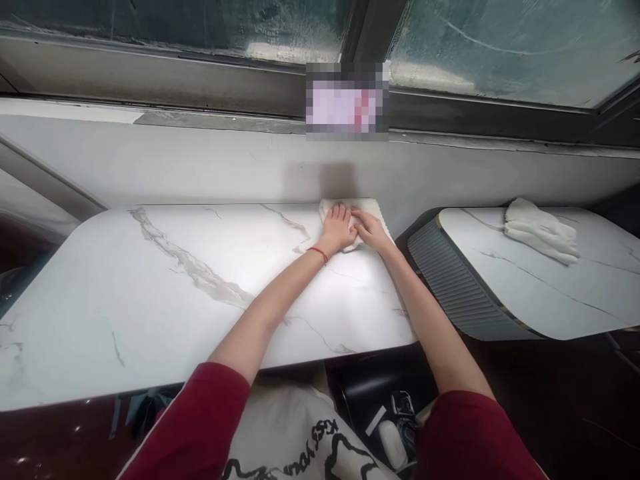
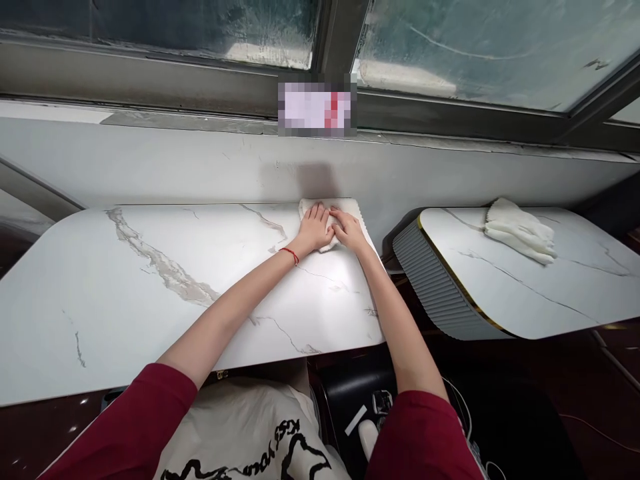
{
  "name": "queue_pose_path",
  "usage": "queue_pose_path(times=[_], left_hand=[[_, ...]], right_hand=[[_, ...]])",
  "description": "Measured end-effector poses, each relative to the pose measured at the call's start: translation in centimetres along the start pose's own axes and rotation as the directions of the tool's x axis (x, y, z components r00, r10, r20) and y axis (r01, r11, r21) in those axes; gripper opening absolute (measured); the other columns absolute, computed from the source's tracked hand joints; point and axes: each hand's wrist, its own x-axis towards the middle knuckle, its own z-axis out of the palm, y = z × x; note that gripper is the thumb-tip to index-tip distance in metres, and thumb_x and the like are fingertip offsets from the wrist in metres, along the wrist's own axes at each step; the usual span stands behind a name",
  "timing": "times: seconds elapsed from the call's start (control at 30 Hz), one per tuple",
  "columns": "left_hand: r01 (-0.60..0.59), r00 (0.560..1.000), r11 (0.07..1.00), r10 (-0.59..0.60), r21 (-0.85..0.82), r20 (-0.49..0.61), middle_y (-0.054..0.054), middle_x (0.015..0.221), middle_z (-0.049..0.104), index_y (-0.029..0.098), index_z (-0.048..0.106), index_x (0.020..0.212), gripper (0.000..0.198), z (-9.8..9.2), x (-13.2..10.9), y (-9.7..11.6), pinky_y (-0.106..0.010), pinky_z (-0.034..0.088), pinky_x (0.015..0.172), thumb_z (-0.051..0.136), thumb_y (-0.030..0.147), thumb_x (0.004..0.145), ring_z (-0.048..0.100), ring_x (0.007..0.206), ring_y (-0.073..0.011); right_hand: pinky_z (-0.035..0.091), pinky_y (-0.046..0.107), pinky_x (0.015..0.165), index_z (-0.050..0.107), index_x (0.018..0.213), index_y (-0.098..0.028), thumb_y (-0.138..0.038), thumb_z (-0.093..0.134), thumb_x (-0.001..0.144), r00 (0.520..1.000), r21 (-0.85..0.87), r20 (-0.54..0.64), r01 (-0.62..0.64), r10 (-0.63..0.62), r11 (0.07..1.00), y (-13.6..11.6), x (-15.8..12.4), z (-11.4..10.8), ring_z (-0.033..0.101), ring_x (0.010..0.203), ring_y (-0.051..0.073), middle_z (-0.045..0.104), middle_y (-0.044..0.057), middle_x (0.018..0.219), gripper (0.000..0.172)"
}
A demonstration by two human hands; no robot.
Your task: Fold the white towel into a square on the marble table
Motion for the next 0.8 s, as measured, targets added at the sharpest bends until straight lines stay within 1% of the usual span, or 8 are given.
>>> queue_pose_path(times=[0.13,0.3,0.43,0.57,0.67,0.73,0.8], left_hand=[[-0.061,0.998,0.998,0.060,0.032,0.023,-0.027,0.165,0.030,-0.007,0.037,0.154,0.066,-0.1,-2.1,1.3,-0.047,0.018,0.128,0.040,0.032,0.100,0.025,0.156,-0.0343],[-0.160,0.987,0.986,0.160,0.040,0.006,-0.030,0.163,0.033,-0.006,0.040,0.152,0.066,0.3,-5.9,3.7,-0.053,0.024,0.125,0.044,0.032,0.098,0.030,0.154,-0.0368],[-0.258,0.966,0.965,0.258,0.043,0.004,-0.032,0.162,0.033,-0.008,0.039,0.151,0.069,0.3,-10.0,5.3,-0.056,0.025,0.124,0.046,0.034,0.097,0.032,0.153,-0.0396],[-0.350,0.937,0.934,0.349,0.070,0.021,-0.031,0.160,0.036,-0.006,0.040,0.151,0.069,-0.4,-14.7,6.3,-0.057,0.027,0.123,0.043,0.035,0.097,0.035,0.151,-0.0420],[-0.355,0.935,0.929,0.353,0.105,0.040,-0.032,0.160,0.036,-0.008,0.040,0.151,0.069,-0.9,-17.5,6.5,-0.056,0.027,0.124,0.040,0.035,0.097,0.036,0.150,-0.0429],[-0.346,0.938,0.931,0.344,0.114,0.044,-0.031,0.160,0.036,-0.008,0.039,0.152,0.070,-1.2,-18.7,6.3,-0.057,0.026,0.124,0.040,0.036,0.097,0.036,0.150,-0.0427],[-0.340,0.940,0.933,0.337,0.118,0.049,-0.030,0.161,0.036,-0.007,0.039,0.152,0.072,-1.4,-19.1,5.8,-0.059,0.025,0.124,0.040,0.038,0.096,0.035,0.151,-0.0427]], right_hand=[[0.043,0.057,0.112,0.058,0.139,-0.019,-0.033,0.040,0.094,1.000,-0.075,0.030,0.012,-0.010,0.997,-1.8,-3.4,-1.3,0.053,0.140,0.029,0.058,0.015,0.150,0.051],[0.044,0.057,0.111,0.052,0.147,-0.021,-0.031,0.036,0.098,1.000,-0.185,-0.003,-0.011,0.011,0.983,-5.1,-9.1,-3.1,0.053,0.140,0.030,0.057,0.013,0.152,0.052],[0.044,0.057,0.112,0.043,0.155,-0.025,-0.030,0.033,0.103,1.000,-0.241,-0.004,-0.009,0.008,0.970,-8.9,-14.1,-4.3,0.049,0.144,0.030,0.053,0.012,0.155,0.053],[0.044,0.059,0.112,0.031,0.162,-0.027,-0.028,0.033,0.105,0.999,-0.297,-0.037,-0.037,0.027,0.954,-13.4,-18.5,-4.8,0.048,0.145,0.031,0.050,0.012,0.157,0.057],[0.044,0.060,0.113,0.024,0.164,-0.029,-0.025,0.035,0.105,0.999,-0.290,-0.003,-0.033,0.033,0.957,-15.9,-20.2,-5.0,0.046,0.147,0.032,0.047,0.012,0.160,0.060],[0.045,0.060,0.113,0.022,0.164,-0.030,-0.025,0.036,0.104,0.999,-0.277,0.025,-0.014,0.021,0.961,-16.7,-20.4,-5.0,0.045,0.148,0.032,0.046,0.012,0.160,0.062],[0.045,0.060,0.112,0.021,0.164,-0.031,-0.026,0.037,0.104,0.999,-0.264,0.054,0.021,-0.007,0.964,-17.0,-19.9,-5.1,0.045,0.148,0.032,0.046,0.012,0.160,0.062]])
